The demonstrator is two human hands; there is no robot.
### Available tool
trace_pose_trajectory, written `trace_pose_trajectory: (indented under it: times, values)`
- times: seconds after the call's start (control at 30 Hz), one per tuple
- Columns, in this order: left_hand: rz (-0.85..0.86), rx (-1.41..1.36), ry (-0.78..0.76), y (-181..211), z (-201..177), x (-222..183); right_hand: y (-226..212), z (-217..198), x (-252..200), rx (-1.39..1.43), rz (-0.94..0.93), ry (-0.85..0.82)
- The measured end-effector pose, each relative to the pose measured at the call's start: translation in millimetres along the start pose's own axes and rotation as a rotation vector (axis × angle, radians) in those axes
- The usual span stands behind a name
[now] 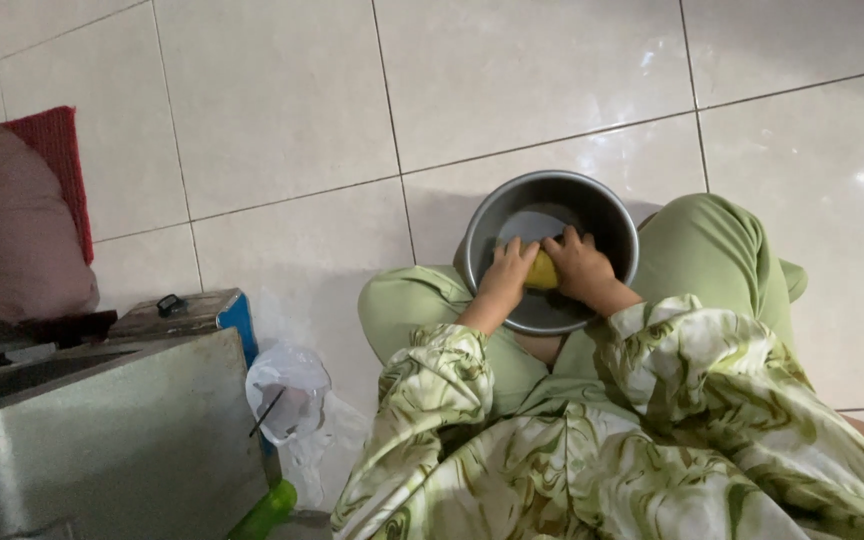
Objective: Kneading a ball of yellow dough in a metal bowl by hand while sitting on the floor.
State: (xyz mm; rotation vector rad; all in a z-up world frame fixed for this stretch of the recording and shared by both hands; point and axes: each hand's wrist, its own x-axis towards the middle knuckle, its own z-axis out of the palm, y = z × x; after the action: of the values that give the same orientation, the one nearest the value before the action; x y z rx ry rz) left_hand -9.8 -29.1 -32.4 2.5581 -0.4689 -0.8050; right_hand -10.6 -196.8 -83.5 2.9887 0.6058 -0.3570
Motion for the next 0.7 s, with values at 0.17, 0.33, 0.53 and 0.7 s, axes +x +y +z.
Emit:
trace_pose_trajectory:
  times: [0.17, 0.33, 0.53, 0.7]
  values:
    - [-0.04, -0.064, 0.007, -5.5, -0.3, 10.8, 10.7, 10.1, 4.6, 0.135, -0.009, 0.074]
    - [-0.014, -0.15, 0.132, -7.4, -12.2, 13.6, 25.8, -20.3, 3.6, 0.344, -0.065, 0.171]
    - [0.037, 0.026, 0.351, 33.3, -67.1, -14.9, 16.6, -111.3, -0.2, 0.432, 0.083, 0.099]
    - [-0.126, -0.006, 0.079, 5.4, 1.2, 3.0, -2.2, 1.3, 11.2, 0.107, 0.074, -0.119]
